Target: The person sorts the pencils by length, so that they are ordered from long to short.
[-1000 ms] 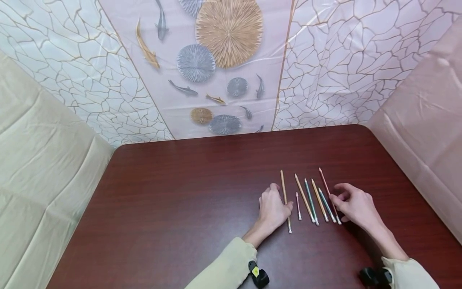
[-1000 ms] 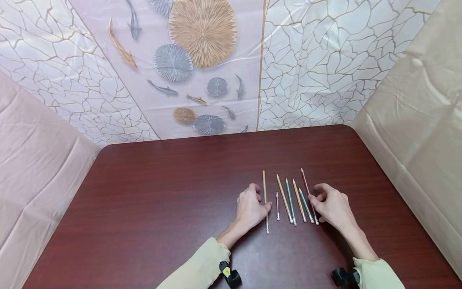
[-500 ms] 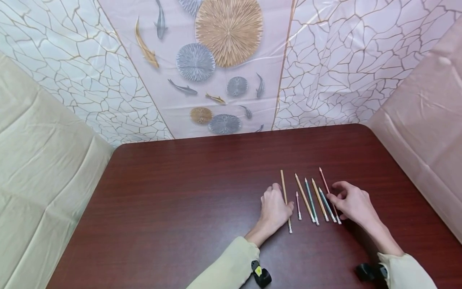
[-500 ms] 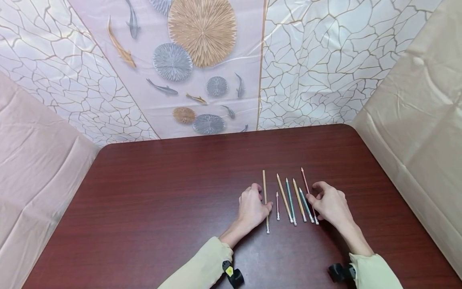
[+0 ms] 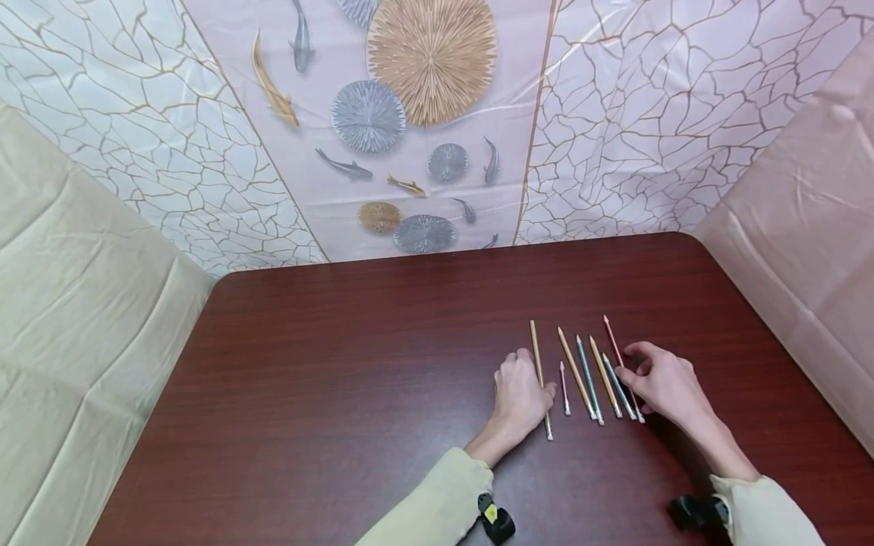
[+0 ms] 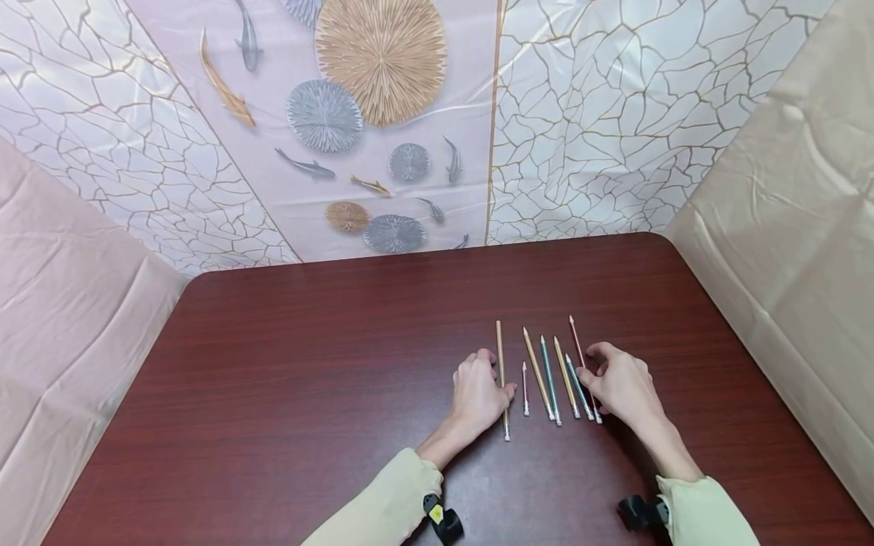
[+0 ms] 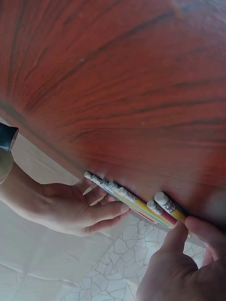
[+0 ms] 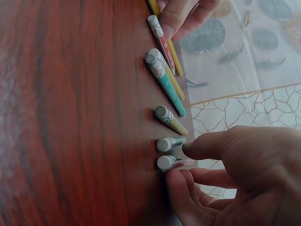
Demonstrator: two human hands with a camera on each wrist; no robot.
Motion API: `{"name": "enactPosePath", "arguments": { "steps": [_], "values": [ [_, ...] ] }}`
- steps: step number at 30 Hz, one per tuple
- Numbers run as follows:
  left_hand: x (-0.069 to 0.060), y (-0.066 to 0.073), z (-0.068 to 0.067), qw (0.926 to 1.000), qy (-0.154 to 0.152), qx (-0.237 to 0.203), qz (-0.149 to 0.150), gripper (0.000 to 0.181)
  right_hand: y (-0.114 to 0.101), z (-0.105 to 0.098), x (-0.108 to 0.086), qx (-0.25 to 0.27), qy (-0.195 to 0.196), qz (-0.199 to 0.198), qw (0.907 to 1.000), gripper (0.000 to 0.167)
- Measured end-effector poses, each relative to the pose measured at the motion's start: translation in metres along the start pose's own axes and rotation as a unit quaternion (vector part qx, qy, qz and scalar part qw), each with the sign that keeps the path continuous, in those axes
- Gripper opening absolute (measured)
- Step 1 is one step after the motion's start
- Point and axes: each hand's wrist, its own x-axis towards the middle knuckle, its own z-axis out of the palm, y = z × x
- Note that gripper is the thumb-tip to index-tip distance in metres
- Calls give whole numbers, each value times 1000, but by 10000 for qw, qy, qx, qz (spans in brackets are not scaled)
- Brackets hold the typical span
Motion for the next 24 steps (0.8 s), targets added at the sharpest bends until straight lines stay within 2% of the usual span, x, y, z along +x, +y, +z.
{"name": "enactPosePath", "arguments": {
  "steps": [16, 24],
  "values": [
    [0, 2, -2, 9999, -23, 156, 51, 25, -1, -1, 5, -175, -135, 169, 9996, 30],
    [2, 1, -3, 9998, -123, -150, 58, 30, -4, -2, 4, -173, -198, 255, 9993, 25]
  ]
}}
